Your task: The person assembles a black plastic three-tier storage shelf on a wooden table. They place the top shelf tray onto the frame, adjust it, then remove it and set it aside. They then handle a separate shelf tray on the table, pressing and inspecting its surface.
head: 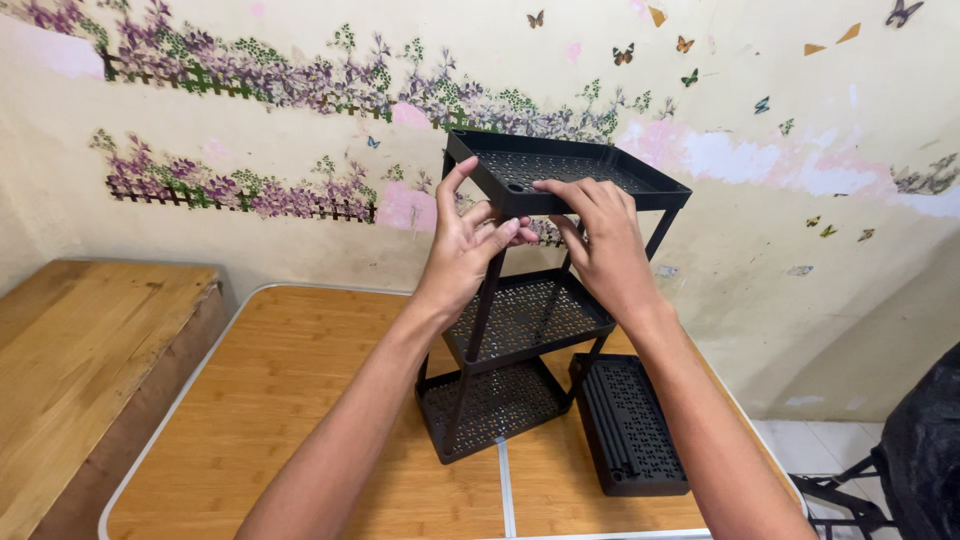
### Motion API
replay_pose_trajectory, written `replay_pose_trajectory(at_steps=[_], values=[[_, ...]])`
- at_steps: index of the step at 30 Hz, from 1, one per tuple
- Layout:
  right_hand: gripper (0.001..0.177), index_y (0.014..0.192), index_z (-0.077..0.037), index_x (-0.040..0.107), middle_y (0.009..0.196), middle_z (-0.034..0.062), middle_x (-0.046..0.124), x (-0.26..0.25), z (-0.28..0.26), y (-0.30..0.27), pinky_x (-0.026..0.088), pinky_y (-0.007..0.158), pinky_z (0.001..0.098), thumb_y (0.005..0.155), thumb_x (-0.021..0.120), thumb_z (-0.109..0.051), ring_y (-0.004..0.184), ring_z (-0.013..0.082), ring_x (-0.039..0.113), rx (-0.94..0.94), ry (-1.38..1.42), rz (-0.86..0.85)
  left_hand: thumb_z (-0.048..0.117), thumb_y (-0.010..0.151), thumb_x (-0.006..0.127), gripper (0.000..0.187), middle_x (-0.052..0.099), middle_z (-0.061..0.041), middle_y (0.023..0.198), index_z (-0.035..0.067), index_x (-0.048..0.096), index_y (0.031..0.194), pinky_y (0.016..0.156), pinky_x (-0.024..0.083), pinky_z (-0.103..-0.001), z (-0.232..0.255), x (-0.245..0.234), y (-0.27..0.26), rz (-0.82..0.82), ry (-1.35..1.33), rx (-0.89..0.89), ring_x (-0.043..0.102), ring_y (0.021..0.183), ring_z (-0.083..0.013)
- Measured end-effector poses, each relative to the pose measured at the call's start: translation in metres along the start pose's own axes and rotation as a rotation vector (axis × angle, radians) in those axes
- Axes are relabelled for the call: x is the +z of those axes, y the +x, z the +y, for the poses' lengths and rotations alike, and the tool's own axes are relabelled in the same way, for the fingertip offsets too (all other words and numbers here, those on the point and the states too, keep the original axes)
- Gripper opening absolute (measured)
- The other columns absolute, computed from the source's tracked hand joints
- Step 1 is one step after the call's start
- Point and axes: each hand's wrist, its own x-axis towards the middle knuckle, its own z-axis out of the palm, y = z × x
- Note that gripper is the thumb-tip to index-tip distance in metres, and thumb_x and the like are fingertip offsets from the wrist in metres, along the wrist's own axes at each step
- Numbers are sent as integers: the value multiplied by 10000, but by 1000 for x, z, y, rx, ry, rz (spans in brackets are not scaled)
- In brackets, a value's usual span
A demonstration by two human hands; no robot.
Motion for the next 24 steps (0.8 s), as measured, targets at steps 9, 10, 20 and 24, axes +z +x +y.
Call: replay_pose_trajectory(at_steps=[9,10,20,24], values=[[511,1352,-130,636,1086,77,626,3,-8,-2,376,1061,443,878,615,61,1062,275,566,14,-25,7,164,1036,570,430,561,-109,1052,63,425,1428,887,503,-369,13,-1,-7,304,573,139,552,959,-188],[522,1355,-135,637,1081,73,629,2,-10,0,378,1048,439,874,611,66,1058,271,566,18,-35,3,163,1034,561,344,531,-109,1082,58,478,1351,926,494,-381,17,1,-3,331,704,201,549,998,-194],[464,1277,-68,658,1034,73,644,7,-30,4,383,921,417,826,684,35,996,252,569,-20,-64,-9,210,909,560,233,463,-166,1213,26,643,1025,952,413,-525,77,31,114,125,1385,314,486,1180,-313],[400,1217,-36,660,1028,81,653,9,-26,4,389,906,420,822,712,1,994,251,574,-17,-81,14,297,1003,440,411,443,-211,1375,-12,584,1232,1093,346,-576,60,27,116,92,1583,150,417,1331,-367]])
